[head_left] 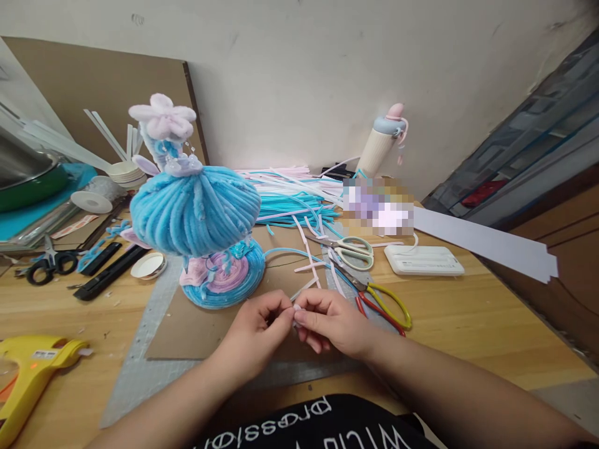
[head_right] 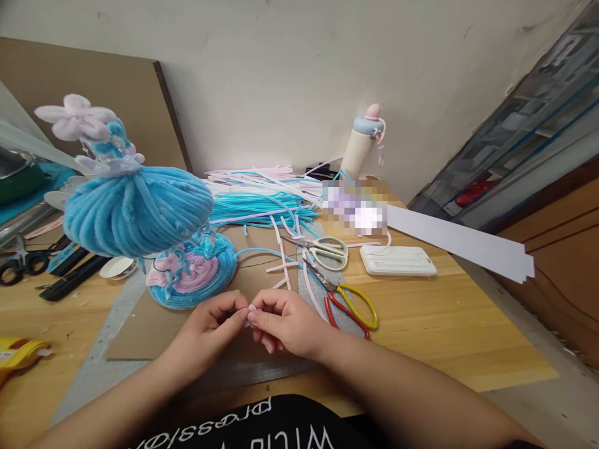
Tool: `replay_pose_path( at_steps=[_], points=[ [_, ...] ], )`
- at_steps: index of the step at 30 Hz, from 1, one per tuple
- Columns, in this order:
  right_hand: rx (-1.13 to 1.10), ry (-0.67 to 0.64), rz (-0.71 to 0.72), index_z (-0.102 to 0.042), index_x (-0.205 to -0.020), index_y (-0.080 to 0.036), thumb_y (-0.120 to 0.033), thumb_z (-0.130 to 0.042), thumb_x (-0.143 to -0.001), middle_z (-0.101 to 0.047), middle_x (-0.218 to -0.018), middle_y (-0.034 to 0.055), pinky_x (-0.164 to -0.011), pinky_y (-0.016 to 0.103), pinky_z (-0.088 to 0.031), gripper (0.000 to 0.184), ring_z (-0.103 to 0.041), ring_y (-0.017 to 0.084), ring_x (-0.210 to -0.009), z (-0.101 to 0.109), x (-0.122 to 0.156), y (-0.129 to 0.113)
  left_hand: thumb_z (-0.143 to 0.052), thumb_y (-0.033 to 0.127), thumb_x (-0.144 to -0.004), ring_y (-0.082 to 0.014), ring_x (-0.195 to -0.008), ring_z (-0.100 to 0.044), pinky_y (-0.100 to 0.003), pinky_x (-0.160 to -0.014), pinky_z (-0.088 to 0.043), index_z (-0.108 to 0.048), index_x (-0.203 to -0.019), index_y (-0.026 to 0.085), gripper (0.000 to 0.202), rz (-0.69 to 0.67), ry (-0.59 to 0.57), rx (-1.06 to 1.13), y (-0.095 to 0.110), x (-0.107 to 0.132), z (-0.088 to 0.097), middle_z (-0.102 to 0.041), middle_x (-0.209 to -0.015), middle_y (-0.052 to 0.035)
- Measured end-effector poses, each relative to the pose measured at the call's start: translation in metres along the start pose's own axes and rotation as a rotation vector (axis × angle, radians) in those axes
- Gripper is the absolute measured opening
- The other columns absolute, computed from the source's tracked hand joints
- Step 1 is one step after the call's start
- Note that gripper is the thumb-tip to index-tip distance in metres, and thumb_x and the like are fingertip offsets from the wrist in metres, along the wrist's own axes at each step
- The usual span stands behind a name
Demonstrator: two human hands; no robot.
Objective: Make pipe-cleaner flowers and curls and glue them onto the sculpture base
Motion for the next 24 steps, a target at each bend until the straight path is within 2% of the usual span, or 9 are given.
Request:
replay_pose_path(
  at_steps=[4,7,10,14,18,22,24],
  points=[
    [-0.103,0.057,0.070,-0.053,-0.076,-0.016,-0.037,-0.060,-0.082,-0.057,-0.060,-0.0043,-0.034,0.012,-0.030,0.024,-0.049,0.003,-0.039,-0.004,0.000,0.002,-0.050,0.026,-0.082,-0.0108,-0.057,-0.046,-0.022,-0.057,-0.035,-0.053,-0.060,0.015,0.025,-0.035,0.114,0.035,0.001,0.003,0.003,-0.053,-0.058,0.0013],
    [-0.077,0.074,0.103,-0.053,-0.075,-0.015,-0.037,-0.060,-0.083,-0.056,-0.059,-0.0044,-0.034,0.012,-0.030,0.024,-0.049,0.003,-0.039,-0.006,0.001,-0.001,-0.050,0.028,-0.082,-0.0104,-0.057,-0.046,-0.022,-0.056,-0.035,-0.051,-0.060,0.015,0.025,-0.021,0.160,0.105,-0.002,0.004,0.002,-0.053,-0.058,0.0015],
    [-0.018,0.068,0.095,-0.052,-0.073,-0.015,-0.038,-0.060,-0.083,-0.055,-0.058,-0.0048,-0.034,0.012,-0.031,0.026,-0.048,0.003,-0.038,-0.004,0.002,-0.005,-0.051,0.032,-0.080,-0.0092,-0.053,-0.042,-0.021,-0.053,-0.032,-0.049,-0.059,0.016,0.027,0.055,0.129,0.195,-0.009,0.002,0.000,-0.048,-0.055,0.0031],
    [-0.016,0.007,-0.010,-0.051,-0.072,-0.016,-0.041,-0.061,-0.081,-0.053,-0.050,-0.0069,-0.031,0.012,-0.029,0.029,-0.043,0.002,-0.032,-0.002,0.002,-0.002,-0.046,0.035,-0.081,-0.0092,-0.048,-0.036,-0.022,-0.048,-0.027,-0.047,-0.061,0.017,0.027,0.159,0.004,0.304,-0.017,-0.001,-0.006,-0.041,-0.049,0.0050],
    [0.027,-0.049,-0.100,-0.051,-0.069,-0.016,-0.039,-0.064,-0.077,-0.049,-0.041,-0.0082,-0.029,0.011,-0.027,0.028,-0.041,0.003,-0.029,-0.001,0.001,0.004,-0.049,0.033,-0.081,-0.0101,-0.056,-0.039,-0.022,-0.054,-0.030,-0.049,-0.062,0.016,0.025,0.089,-0.022,0.151,-0.011,-0.003,-0.004,-0.044,-0.057,0.0035],
    [-0.011,0.109,-0.059,-0.053,-0.074,-0.016,-0.038,-0.065,-0.076,-0.054,-0.049,-0.0072,-0.029,0.011,-0.030,0.025,-0.044,0.003,-0.032,0.008,-0.001,-0.001,-0.048,0.032,-0.083,-0.0102,-0.058,-0.040,-0.022,-0.056,-0.032,-0.050,-0.062,0.016,0.026,0.071,0.062,0.048,-0.009,-0.003,0.003,-0.044,-0.059,0.0035],
    [-0.034,0.133,-0.040,-0.052,-0.077,-0.016,-0.040,-0.065,-0.075,-0.055,-0.054,-0.0068,-0.030,0.011,-0.031,0.027,-0.047,0.003,-0.034,0.010,-0.002,-0.003,-0.049,0.033,-0.084,-0.0103,-0.059,-0.042,-0.022,-0.057,-0.033,-0.051,-0.063,0.016,0.027,0.062,0.079,0.042,-0.008,-0.003,0.004,-0.045,-0.060,0.0033]
  ],
)
Point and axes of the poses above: each hand's wrist, its own x-axis away from the middle knuckle, its own z-axis out of the back of the hand, y = z × x, the point moved 6 cm from there along -x, towards the middle knuckle
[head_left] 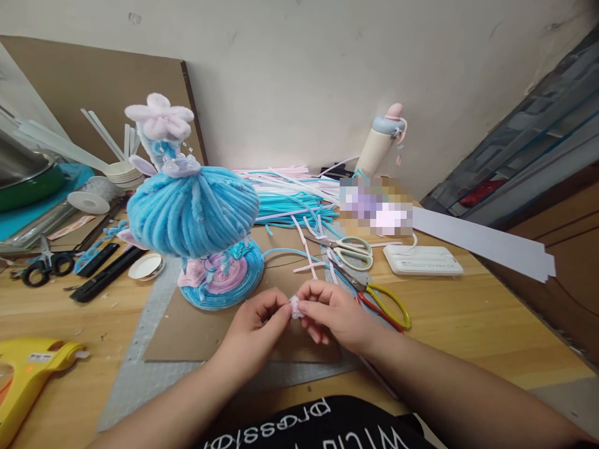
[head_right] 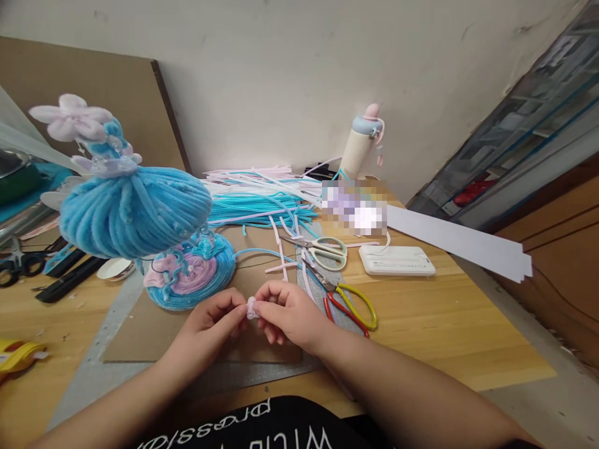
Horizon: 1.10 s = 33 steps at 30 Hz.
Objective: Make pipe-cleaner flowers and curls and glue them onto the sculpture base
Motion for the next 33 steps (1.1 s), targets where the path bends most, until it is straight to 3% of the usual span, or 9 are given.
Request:
replay_pose_path(
  at_steps=[4,9,14,17,21,24,29,33],
  points=[
    [0.034,-0.077,0.011,-0.052,-0.078,-0.016,-0.044,-0.058,-0.080,-0.055,-0.059,-0.0054,-0.031,0.011,-0.033,0.029,-0.048,0.003,-0.038,-0.004,0.001,-0.001,-0.049,0.036,-0.085,-0.0104,-0.059,-0.043,-0.022,-0.057,-0.034,-0.052,-0.065,0.016,0.028,-0.006,-0.004,0.005,0.000,0.001,-0.001,-0.046,-0.060,0.0034],
    [0.087,-0.082,0.013,-0.049,-0.073,-0.017,-0.043,-0.056,-0.082,-0.051,-0.053,-0.0072,-0.032,0.012,-0.030,0.028,-0.043,0.002,-0.035,-0.005,0.003,-0.001,-0.049,0.038,-0.085,-0.0093,-0.054,-0.040,-0.021,-0.052,-0.031,-0.054,-0.066,0.015,0.030,0.022,-0.075,0.020,0.001,0.002,-0.005,-0.046,-0.057,0.0038],
    [0.030,-0.083,0.090,-0.050,-0.070,-0.016,-0.037,-0.058,-0.081,-0.050,-0.051,-0.0070,-0.033,0.013,-0.027,0.026,-0.039,0.001,-0.034,-0.009,0.006,-0.003,-0.053,0.040,-0.081,-0.0070,-0.045,-0.034,-0.020,-0.045,-0.025,-0.050,-0.063,0.016,0.029,0.160,-0.127,0.326,-0.007,0.004,-0.013,-0.042,-0.049,0.0058],
    [-0.035,-0.072,0.123,-0.052,-0.072,-0.015,-0.035,-0.058,-0.082,-0.052,-0.053,-0.0064,-0.033,0.013,-0.025,0.023,-0.040,0.001,-0.034,-0.010,0.006,-0.001,-0.054,0.039,-0.080,-0.0063,-0.044,-0.030,-0.020,-0.045,-0.023,-0.048,-0.063,0.016,0.029,0.159,-0.124,0.437,-0.007,0.004,-0.015,-0.040,-0.049,0.0064],
    [-0.167,-0.085,0.057,-0.050,-0.072,-0.016,-0.036,-0.060,-0.082,-0.051,-0.050,-0.0075,-0.030,0.012,-0.024,0.024,-0.038,0.002,-0.031,-0.011,0.005,0.004,-0.053,0.039,-0.083,-0.0077,-0.051,-0.034,-0.020,-0.050,-0.027,-0.048,-0.061,0.016,0.032,0.025,-0.089,0.304,0.000,0.005,-0.010,-0.041,-0.053,0.0050],
    [-0.102,-0.077,0.056,-0.049,-0.074,-0.017,-0.039,-0.058,-0.083,-0.052,-0.052,-0.0069,-0.031,0.013,-0.026,0.025,-0.042,0.003,-0.032,-0.008,0.005,0.000,-0.051,0.039,-0.086,-0.0091,-0.055,-0.039,-0.021,-0.055,-0.031,-0.050,-0.062,0.016,0.033,-0.030,-0.072,0.202,0.001,0.004,-0.008,-0.045,-0.056,0.0036],
    [0.105,-0.065,0.089,-0.050,-0.073,-0.017,-0.034,-0.056,-0.082,-0.048,-0.049,-0.0078,-0.036,0.014,-0.029,0.020,-0.041,0.003,-0.036,-0.005,0.008,-0.008,-0.046,0.043,-0.087,-0.0103,-0.056,-0.042,-0.023,-0.055,-0.031,-0.052,-0.068,0.016,0.034,-0.010,-0.088,0.196,-0.004,0.001,-0.007,-0.047,-0.057,0.0029],
    [0.106,-0.053,0.044,-0.049,-0.072,-0.017,-0.036,-0.054,-0.082,-0.048,-0.048,-0.0074,-0.035,0.014,-0.029,0.022,-0.042,0.004,-0.036,-0.004,0.007,-0.005,-0.052,0.042,-0.084,-0.0094,-0.054,-0.038,-0.021,-0.052,-0.029,-0.051,-0.067,0.016,0.032,0.011,-0.067,0.137,-0.004,0.001,-0.006,-0.044,-0.056,0.0042]
  ],
)
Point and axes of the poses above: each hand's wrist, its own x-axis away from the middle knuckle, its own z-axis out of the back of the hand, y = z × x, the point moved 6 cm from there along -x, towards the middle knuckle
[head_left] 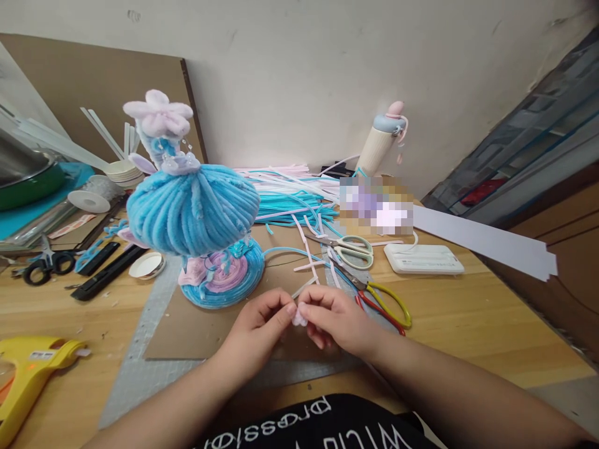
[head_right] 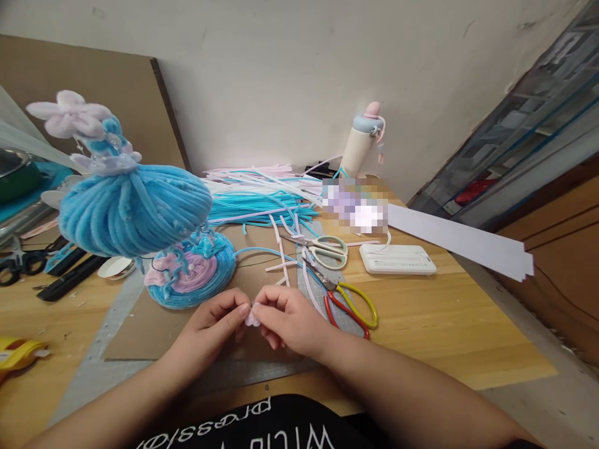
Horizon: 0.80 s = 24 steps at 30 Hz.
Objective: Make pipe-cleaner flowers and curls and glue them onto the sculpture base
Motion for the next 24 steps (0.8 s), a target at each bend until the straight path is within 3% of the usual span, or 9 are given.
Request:
replay_pose_path(
  at_steps=[3,6,15,24],
  points=[
    [-0.065,0.030,0.007,-0.051,-0.078,-0.016,-0.045,-0.051,-0.083,-0.053,-0.058,-0.0046,-0.034,0.014,-0.030,0.029,-0.047,0.005,-0.038,0.003,-0.001,0.000,-0.051,0.043,-0.084,-0.0091,-0.052,-0.037,-0.021,-0.052,-0.029,-0.049,-0.067,0.016,0.032,-0.030,0.069,0.032,0.001,0.001,0.004,-0.044,-0.054,0.0047],
    [-0.027,-0.003,0.022,-0.050,-0.079,-0.017,-0.046,-0.055,-0.081,-0.055,-0.063,-0.0038,-0.035,0.014,-0.032,0.030,-0.047,0.004,-0.040,0.000,-0.002,0.000,-0.052,0.043,-0.084,-0.0089,-0.050,-0.038,-0.021,-0.051,-0.030,-0.047,-0.067,0.017,0.031,-0.029,0.062,0.080,-0.001,0.001,0.003,-0.045,-0.054,0.0049],
    [0.057,0.003,0.010,-0.047,-0.073,-0.018,-0.041,-0.052,-0.083,-0.050,-0.057,-0.0061,-0.034,0.014,-0.030,0.026,-0.043,0.004,-0.038,0.000,-0.001,0.001,-0.046,0.037,-0.088,-0.0097,-0.054,-0.039,-0.021,-0.054,-0.031,-0.053,-0.064,0.016,0.033,-0.023,-0.056,-0.129,0.007,0.002,-0.005,-0.046,-0.057,0.0035],
    [-0.075,-0.084,0.052,-0.049,-0.071,-0.017,-0.041,-0.056,-0.081,-0.045,-0.049,-0.0079,-0.034,0.015,-0.025,0.027,-0.036,0.003,-0.034,-0.008,0.004,-0.005,-0.051,0.034,-0.082,-0.0090,-0.053,-0.033,-0.021,-0.052,-0.028,-0.052,-0.059,0.016,0.029,-0.001,-0.062,0.027,0.004,0.006,-0.007,-0.044,-0.056,0.0030]
  ],
)
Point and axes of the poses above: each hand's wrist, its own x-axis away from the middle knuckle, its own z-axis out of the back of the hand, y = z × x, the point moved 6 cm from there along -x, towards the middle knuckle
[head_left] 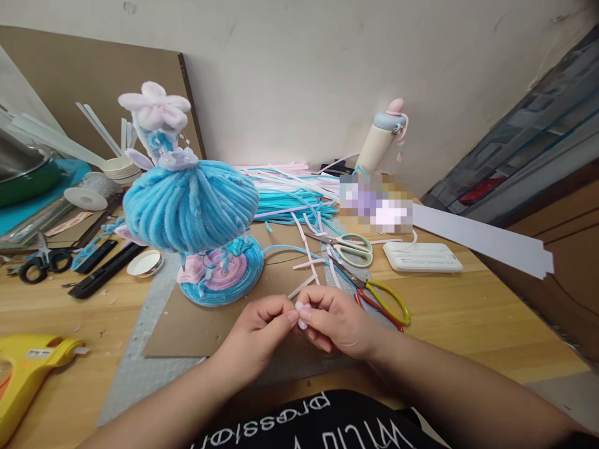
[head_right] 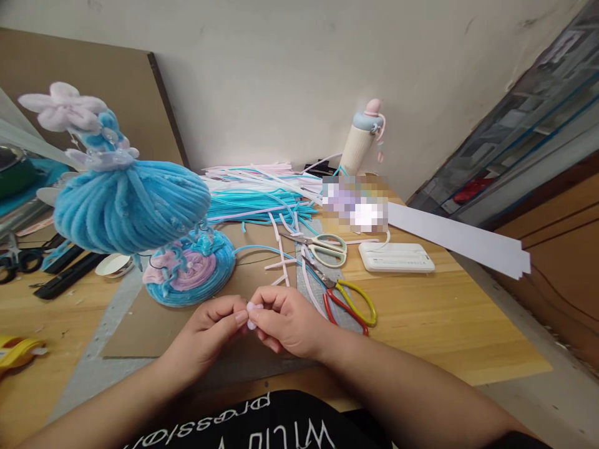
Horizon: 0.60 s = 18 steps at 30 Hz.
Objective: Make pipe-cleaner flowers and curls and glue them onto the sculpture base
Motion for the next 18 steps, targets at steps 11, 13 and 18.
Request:
replay_pose_path(
  at_steps=[11,13,18],
  points=[
    [0.038,-0.040,0.021,-0.052,-0.072,-0.016,-0.038,-0.057,-0.083,-0.045,-0.047,-0.0079,-0.034,0.013,-0.027,0.025,-0.037,0.002,-0.034,-0.0003,0.0033,-0.0013,-0.053,0.034,-0.081,-0.0084,-0.054,-0.031,-0.021,-0.052,-0.026,-0.049,-0.057,0.015,0.031,0.006,-0.023,0.041,0.0010,-0.0011,0.0007,-0.039,-0.055,0.0038],
    [-0.016,-0.038,-0.017,-0.051,-0.073,-0.016,-0.038,-0.057,-0.083,-0.048,-0.050,-0.0068,-0.033,0.012,-0.029,0.025,-0.041,0.003,-0.035,0.0009,0.0015,0.0017,-0.054,0.036,-0.082,-0.0076,-0.051,-0.029,-0.021,-0.049,-0.023,-0.049,-0.059,0.015,0.031,0.042,-0.051,0.087,-0.0026,-0.0016,-0.0005,-0.038,-0.053,0.0047],
    [-0.297,-0.021,-0.028,-0.051,-0.082,-0.017,-0.045,-0.054,-0.083,-0.057,-0.062,-0.0029,-0.030,0.015,-0.038,0.028,-0.052,0.007,-0.039,0.0063,-0.0047,0.0049,-0.053,0.045,-0.083,-0.0071,-0.047,-0.033,-0.020,-0.046,-0.023,-0.052,-0.067,0.016,0.033,0.054,0.019,0.187,-0.0045,-0.0043,0.0033,-0.042,-0.052,0.0049]
  ],
)
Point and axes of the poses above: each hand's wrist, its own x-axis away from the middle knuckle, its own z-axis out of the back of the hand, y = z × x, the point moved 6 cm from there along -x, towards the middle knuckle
